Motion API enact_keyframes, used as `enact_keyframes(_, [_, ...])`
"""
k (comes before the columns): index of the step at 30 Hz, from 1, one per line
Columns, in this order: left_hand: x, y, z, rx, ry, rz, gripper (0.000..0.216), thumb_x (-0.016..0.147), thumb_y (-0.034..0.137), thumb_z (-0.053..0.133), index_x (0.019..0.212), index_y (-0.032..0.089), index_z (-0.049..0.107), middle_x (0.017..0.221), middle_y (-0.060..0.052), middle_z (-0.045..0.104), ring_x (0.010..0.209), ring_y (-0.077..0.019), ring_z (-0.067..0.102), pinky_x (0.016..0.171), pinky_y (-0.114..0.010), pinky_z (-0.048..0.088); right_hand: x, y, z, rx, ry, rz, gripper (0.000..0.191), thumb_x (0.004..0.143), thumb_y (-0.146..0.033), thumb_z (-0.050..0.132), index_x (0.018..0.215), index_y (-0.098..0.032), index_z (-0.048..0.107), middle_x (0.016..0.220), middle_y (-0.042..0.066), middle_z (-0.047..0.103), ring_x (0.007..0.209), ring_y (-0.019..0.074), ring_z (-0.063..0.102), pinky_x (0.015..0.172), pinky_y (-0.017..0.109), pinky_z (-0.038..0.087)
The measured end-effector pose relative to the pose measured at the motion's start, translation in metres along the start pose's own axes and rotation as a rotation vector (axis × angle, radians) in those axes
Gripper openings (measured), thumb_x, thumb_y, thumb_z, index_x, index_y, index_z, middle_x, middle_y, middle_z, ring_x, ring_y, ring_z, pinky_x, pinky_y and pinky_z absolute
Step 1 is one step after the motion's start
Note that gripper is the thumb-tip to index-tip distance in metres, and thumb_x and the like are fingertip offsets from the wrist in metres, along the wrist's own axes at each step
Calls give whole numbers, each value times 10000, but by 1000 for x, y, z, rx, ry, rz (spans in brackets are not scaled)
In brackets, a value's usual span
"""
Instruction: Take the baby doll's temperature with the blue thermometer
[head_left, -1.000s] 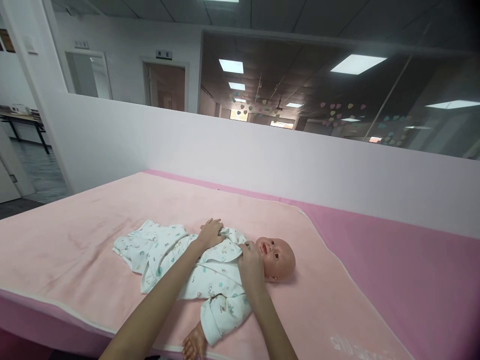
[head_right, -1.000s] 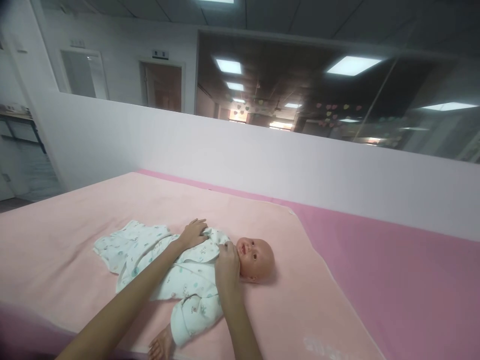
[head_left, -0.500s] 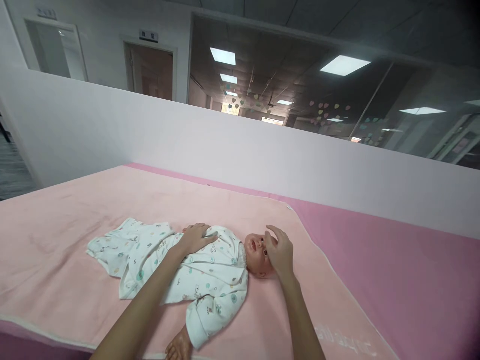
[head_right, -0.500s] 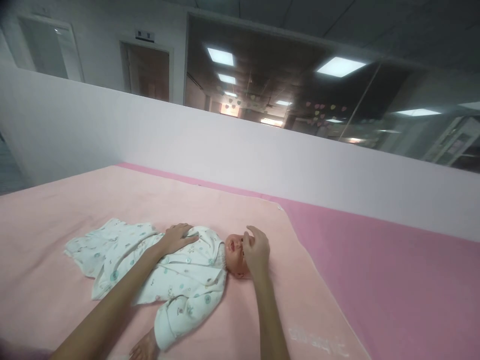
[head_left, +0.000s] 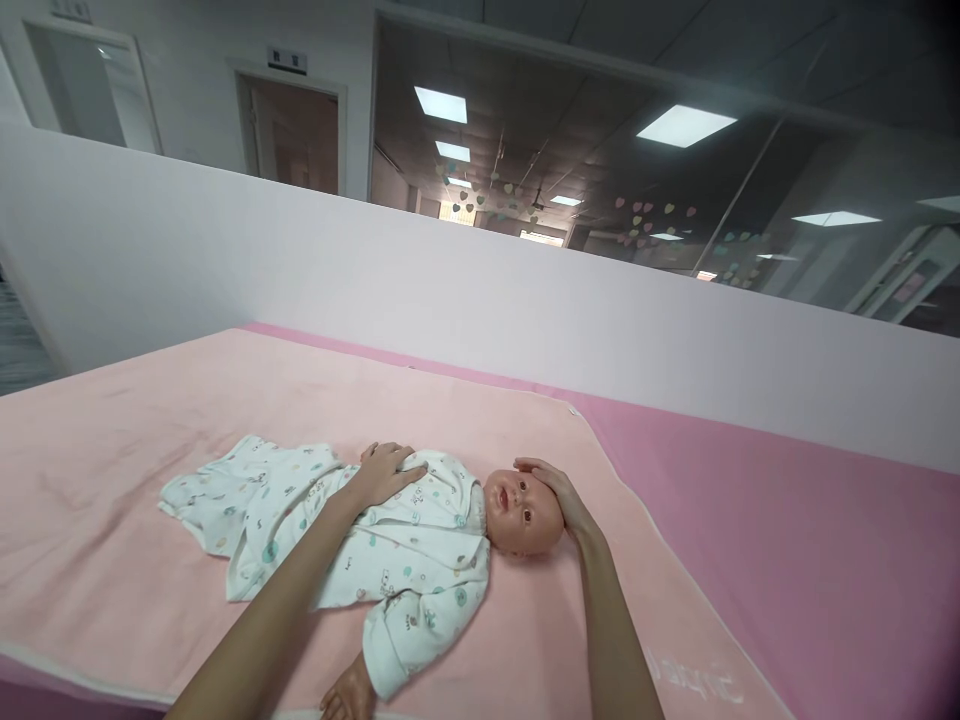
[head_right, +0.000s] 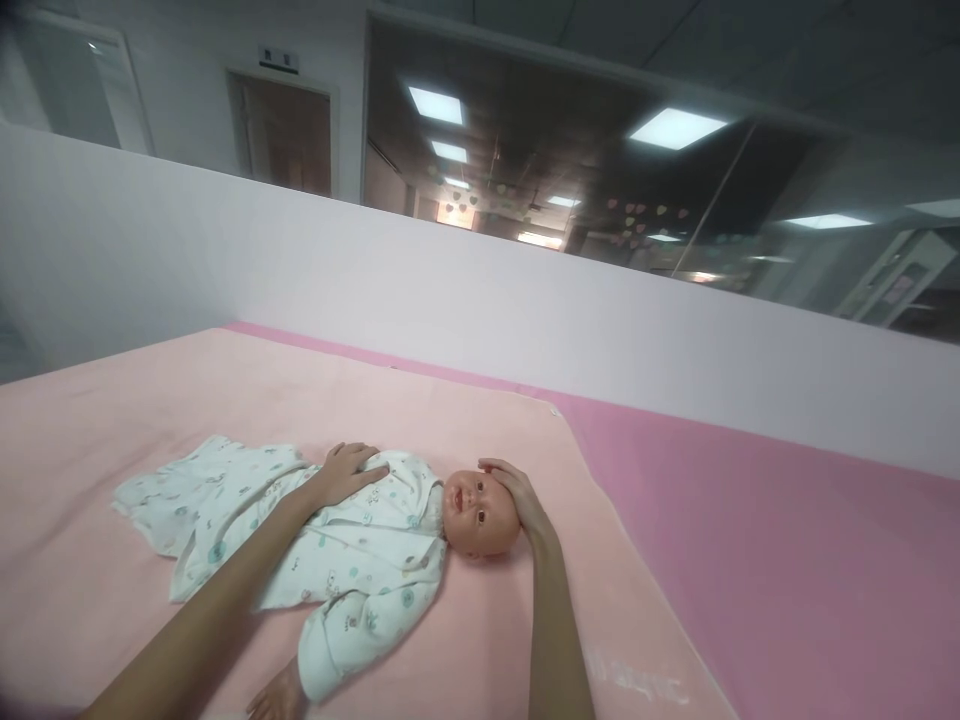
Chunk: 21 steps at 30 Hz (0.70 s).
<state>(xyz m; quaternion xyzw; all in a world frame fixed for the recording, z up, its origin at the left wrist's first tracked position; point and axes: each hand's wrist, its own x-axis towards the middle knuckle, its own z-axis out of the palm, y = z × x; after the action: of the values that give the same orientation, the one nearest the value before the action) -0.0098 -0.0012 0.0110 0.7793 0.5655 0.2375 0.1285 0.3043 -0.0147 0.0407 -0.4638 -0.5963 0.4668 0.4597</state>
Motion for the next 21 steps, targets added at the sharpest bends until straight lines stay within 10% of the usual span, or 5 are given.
enact_keyframes(21, [-4,4,-3,-44,21,-56,496,807,597,334,1086,254,560,1071,-63,571,1031,-268,504,882,-368,366,-16,5,-4,26,-54,4,351,717,-411,522,922,-173,679,1066,86,637,1024,264,549,920,388,389])
